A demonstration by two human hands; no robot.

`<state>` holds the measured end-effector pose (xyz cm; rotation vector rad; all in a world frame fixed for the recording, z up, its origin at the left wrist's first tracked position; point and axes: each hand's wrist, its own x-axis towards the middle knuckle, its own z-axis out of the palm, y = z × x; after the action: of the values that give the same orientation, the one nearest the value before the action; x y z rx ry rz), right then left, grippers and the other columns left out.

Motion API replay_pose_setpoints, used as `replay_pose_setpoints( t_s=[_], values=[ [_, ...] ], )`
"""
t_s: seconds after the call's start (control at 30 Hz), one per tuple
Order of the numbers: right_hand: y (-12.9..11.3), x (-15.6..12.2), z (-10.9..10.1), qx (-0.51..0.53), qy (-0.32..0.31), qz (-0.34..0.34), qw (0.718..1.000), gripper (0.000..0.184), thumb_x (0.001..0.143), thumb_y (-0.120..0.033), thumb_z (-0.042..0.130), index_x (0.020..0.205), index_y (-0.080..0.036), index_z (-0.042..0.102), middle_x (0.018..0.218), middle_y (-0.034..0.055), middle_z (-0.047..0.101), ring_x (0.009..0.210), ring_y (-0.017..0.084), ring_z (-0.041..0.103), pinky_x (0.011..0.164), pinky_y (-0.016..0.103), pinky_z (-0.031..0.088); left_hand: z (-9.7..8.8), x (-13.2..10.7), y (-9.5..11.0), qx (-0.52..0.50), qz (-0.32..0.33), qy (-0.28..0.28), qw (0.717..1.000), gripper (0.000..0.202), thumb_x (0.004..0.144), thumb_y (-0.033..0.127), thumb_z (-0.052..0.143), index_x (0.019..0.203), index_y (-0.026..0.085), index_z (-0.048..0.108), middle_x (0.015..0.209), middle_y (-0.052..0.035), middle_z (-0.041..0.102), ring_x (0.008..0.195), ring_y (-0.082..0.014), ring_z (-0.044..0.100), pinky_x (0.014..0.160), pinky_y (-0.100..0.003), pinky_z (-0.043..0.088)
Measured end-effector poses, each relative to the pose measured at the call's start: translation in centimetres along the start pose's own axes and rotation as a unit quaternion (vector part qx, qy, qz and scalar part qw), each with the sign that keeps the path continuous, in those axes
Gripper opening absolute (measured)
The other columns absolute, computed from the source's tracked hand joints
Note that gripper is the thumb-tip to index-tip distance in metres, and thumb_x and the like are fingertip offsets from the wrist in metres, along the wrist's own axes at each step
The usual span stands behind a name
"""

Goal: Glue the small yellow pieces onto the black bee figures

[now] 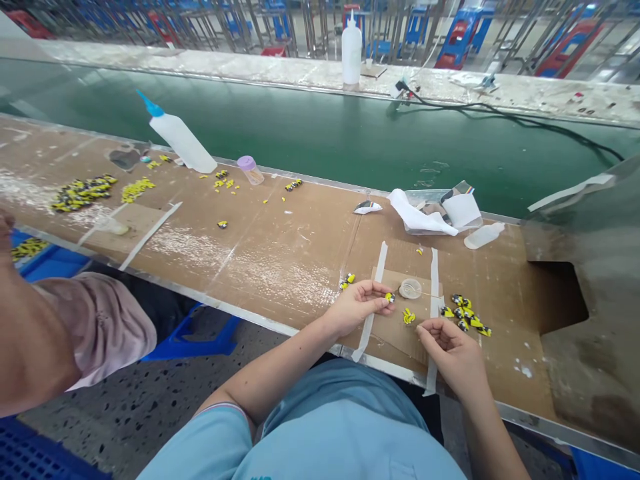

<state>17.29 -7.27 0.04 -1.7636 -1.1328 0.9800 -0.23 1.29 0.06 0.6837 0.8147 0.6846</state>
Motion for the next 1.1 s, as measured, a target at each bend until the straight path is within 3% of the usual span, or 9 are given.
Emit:
replay_pose_setpoints(
  t_s=[0.2,0.37,0.63,0.73,0.87,1.1],
  values=[
    [-0.6,-0.5,2.2,0.185,-0.023,0.042,0.981,0.039,0.06,-0.054,0.073,0.069,-0.018,0.064,0.057,0.0018,0.062,0.048,0.012,0.055,0.048,0.024,0.049,1.9,-1.2,-1.0,-0.051,-0.003,0.017,0.999,0.051,0.047,0.041,0.086,0.082,0.012,0.062,0.075,-0.0029,0.066,0.069,-0.0129,0.064,0.075,-0.031,0.052],
    [-0.6,-0.7,3.5,0.2,-0.014,0.028,0.979,0.037,0.064,-0.054,0.072,0.071,-0.018,0.065,0.054,0.0001,0.06,0.042,0.009,0.051,0.041,0.021,0.045,2.4,-1.4,-2.2,-0.061,0.028,0.054,0.996,0.046,0.049,0.039,0.085,0.08,0.013,0.063,0.075,-0.0024,0.066,0.069,-0.0113,0.062,0.074,-0.028,0.05],
    [0.2,-1.2,3.6,-0.002,0.063,-0.123,0.99,0.027,0.08,-0.045,0.059,0.084,-0.019,0.065,0.076,0.0064,0.071,0.063,0.016,0.066,0.06,0.027,0.056,2.8,-1.2,-2.5,-0.058,0.034,0.085,0.994,0.044,0.048,0.036,0.086,0.079,0.013,0.064,0.072,-0.0007,0.065,0.069,-0.0102,0.06,0.068,-0.023,0.048],
    [0.3,-1.0,3.2,-0.094,0.063,-0.224,0.968,0.019,0.085,-0.037,0.054,0.086,-0.022,0.066,0.079,0.004,0.072,0.067,0.015,0.068,0.064,0.026,0.056,2.6,-1.1,-2.4,-0.045,0.022,0.073,0.996,0.043,0.047,0.035,0.086,0.078,0.013,0.064,0.072,-0.0009,0.065,0.068,-0.0106,0.06,0.067,-0.024,0.049],
    [0.3,-0.6,2.4,-0.192,0.057,-0.346,0.917,0.019,0.089,-0.029,0.049,0.086,-0.025,0.067,0.082,0.0013,0.072,0.072,0.013,0.069,0.067,0.022,0.055,2.0,-0.9,-2.2,-0.008,0.01,0.052,0.999,0.037,0.054,0.03,0.083,0.082,0.013,0.064,0.077,-0.0031,0.067,0.071,-0.0131,0.062,0.071,-0.028,0.049],
    [1.0,0.0,1.8,-0.257,0.05,-0.415,0.871,0.022,0.091,-0.026,0.047,0.088,-0.025,0.069,0.084,0.0026,0.072,0.074,0.012,0.068,0.072,0.021,0.055,1.7,-0.8,-2.3,0.021,0.01,0.047,0.999,0.033,0.056,0.027,0.082,0.081,0.012,0.066,0.078,-0.0047,0.069,0.069,-0.0115,0.062,0.07,-0.025,0.049]
  ],
)
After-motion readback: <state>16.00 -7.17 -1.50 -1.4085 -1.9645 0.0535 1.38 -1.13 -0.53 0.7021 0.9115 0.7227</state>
